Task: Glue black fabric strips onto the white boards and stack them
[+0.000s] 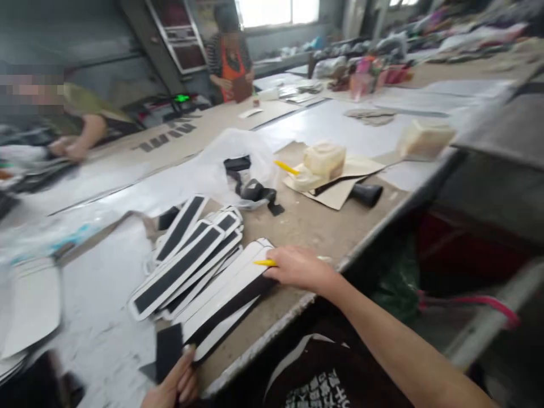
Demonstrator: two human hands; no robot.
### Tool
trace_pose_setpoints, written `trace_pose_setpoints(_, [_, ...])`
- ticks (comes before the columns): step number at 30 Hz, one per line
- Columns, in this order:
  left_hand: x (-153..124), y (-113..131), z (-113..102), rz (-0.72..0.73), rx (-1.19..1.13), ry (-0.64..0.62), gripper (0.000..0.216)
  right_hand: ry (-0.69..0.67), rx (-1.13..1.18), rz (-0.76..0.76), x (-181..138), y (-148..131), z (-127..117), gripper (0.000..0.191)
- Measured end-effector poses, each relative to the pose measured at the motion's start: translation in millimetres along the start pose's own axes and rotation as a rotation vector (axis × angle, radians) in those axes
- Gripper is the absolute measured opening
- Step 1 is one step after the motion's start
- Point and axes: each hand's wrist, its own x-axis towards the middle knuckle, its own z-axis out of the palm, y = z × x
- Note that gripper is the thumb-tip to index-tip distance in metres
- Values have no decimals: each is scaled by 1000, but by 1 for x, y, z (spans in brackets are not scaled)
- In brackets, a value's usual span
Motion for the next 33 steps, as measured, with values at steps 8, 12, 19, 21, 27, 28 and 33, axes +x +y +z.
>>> trace_pose_setpoints(8, [-6, 1, 5, -119, -265, 18, 63, 38, -123, 167, 22, 0, 10, 26])
trace_pose_setpoints(12, [-10, 5, 4, -114, -295, 29, 61, 9, -210, 182, 38, -3, 15, 26])
trace_pose_setpoints(19, [-11, 8, 3, -114, -336, 14, 55, -78, -258, 162, 48, -2, 14, 27])
trace_pose_setpoints(21, [-12, 9, 3, -119, -347, 6, 57, -101, -261, 158, 50, -1, 13, 27])
trace_pose_setpoints(27, [-14, 13, 1, -128, -340, -40, 57, -144, -297, 165, 56, -2, 14, 25])
trace_pose_setpoints(28, [-14, 13, 1, -131, -347, -48, 56, -148, -308, 168, 57, -2, 15, 25])
trace_pose_setpoints(33, [-13, 13, -2, -137, -386, -52, 49, -158, -349, 167, 61, 1, 21, 25])
